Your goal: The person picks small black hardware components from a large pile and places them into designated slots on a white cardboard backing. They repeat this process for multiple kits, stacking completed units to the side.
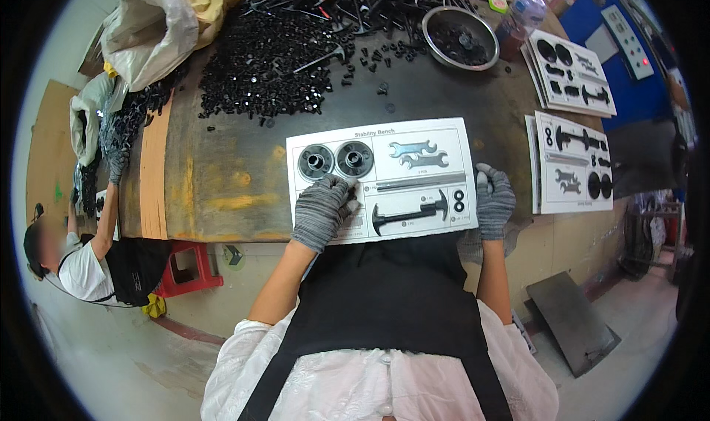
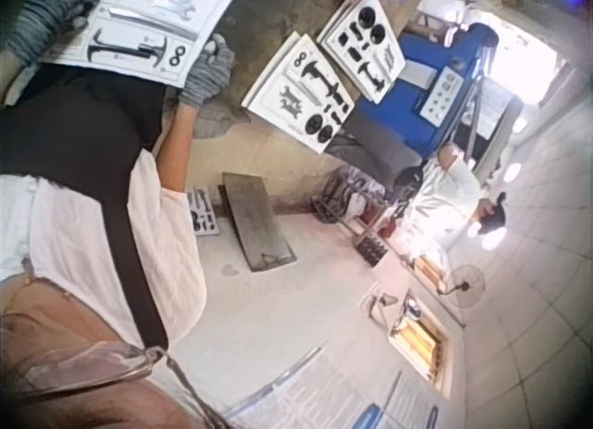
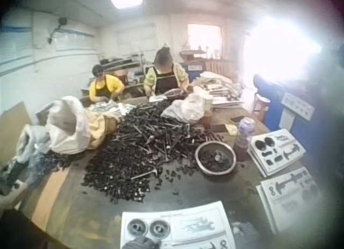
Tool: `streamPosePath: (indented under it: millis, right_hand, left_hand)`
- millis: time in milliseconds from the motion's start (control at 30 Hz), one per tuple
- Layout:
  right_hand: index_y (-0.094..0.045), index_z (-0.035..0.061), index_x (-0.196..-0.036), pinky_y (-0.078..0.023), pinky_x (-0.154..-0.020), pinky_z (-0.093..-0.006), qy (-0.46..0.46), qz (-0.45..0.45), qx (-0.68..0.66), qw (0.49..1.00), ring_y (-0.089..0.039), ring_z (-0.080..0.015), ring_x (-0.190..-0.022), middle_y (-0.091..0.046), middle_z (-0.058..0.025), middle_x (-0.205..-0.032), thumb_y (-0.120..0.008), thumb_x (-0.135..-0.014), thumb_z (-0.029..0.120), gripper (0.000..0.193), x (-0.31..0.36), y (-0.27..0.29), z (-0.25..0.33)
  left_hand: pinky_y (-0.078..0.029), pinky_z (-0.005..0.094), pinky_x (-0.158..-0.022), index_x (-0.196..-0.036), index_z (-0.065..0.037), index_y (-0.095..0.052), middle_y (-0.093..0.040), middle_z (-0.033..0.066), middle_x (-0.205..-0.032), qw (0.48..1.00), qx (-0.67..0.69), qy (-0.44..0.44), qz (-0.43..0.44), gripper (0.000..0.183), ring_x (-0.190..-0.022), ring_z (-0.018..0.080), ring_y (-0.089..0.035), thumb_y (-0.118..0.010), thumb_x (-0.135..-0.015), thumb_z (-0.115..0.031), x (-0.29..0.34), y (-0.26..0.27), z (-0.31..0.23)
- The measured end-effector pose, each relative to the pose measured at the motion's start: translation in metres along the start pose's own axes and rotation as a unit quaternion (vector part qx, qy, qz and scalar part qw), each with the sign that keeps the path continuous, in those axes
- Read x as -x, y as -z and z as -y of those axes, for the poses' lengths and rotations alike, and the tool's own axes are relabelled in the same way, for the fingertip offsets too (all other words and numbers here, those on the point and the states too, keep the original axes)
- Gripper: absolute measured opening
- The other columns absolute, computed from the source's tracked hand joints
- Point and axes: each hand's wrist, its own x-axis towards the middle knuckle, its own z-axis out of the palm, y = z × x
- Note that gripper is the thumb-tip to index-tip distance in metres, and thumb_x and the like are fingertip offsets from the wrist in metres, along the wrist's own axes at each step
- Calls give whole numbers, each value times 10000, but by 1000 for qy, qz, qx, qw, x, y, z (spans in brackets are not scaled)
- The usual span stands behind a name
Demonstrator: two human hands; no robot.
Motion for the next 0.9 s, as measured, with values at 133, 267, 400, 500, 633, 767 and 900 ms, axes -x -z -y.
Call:
streamPosePath:
  millis: [133, 267, 400, 500, 633, 767, 900]
  right_hand:
    - [-720, 80, -1007, -526, -731, -297, -66, 41, 30, 997, -659, -177, -806, -694, -60, -932, -653, -896, 144, 145, 0, 4, 5]
    - [-718, 72, -1019, -523, -748, -283, -67, 35, 20, 997, -653, -163, -822, -692, -62, -934, -645, -895, 114, 149, -2, 5, 11]
    - [-704, 34, -1044, -506, -860, -313, 7, -4, -72, 997, -647, -189, -929, -691, -85, -962, -580, -892, 49, 197, -22, -4, 33]
    - [-671, 50, -1116, -501, -885, -321, 69, 118, -171, 976, -638, -215, -978, -680, -81, -1042, -569, -820, -13, 320, -43, -33, 83]
    - [-625, 111, -1111, -508, -873, -406, 151, 328, -67, 930, -635, -310, -974, -644, -123, -1058, -612, -838, 142, 275, -52, -131, 165]
    - [-559, 116, -1055, -504, -862, -410, 198, 287, 44, 936, -629, -319, -953, -632, -126, -998, -710, -797, 238, 323, -72, -236, 190]
    - [-558, 102, -1043, -502, -879, -426, 140, 291, 99, 941, -638, -311, -986, -659, -140, -994, -727, -787, 266, 348, -86, -269, 186]
  left_hand:
    - [-511, 323, -795, -1094, -94, -663, -650, 124, -999, 959, 221, 48, -174, 263, -916, 273, -639, -680, -884, -250, -24, 22, 72]
    - [-508, 436, -787, -1003, -98, -657, -691, 180, -957, 933, -37, 258, -248, 302, -885, 355, -659, -679, -876, -370, -89, 80, 140]
    - [-506, 467, -754, -976, -114, -658, -695, 172, -907, 934, -57, 282, -213, 308, -871, 366, -661, -700, -846, -390, -117, 52, 188]
    - [-508, 465, -746, -976, -114, -661, -698, 161, -896, 936, 10, 274, -220, 283, -866, 359, -665, -710, -841, -357, -111, 46, 192]
    - [-513, 449, -768, -978, -118, -667, -705, 154, -935, 928, -40, 264, -260, 274, -897, 361, -668, -731, -820, -332, -103, 46, 182]
    - [-503, 457, -786, -925, -93, -635, -688, 161, -924, 926, -52, 288, -238, 250, -889, 374, -649, -709, -828, -311, -89, 51, 180]
    - [-505, 381, -733, -947, -61, -612, -634, 129, -880, 940, 35, 226, -252, 195, -800, 271, -616, -699, -827, -188, -36, 42, 190]
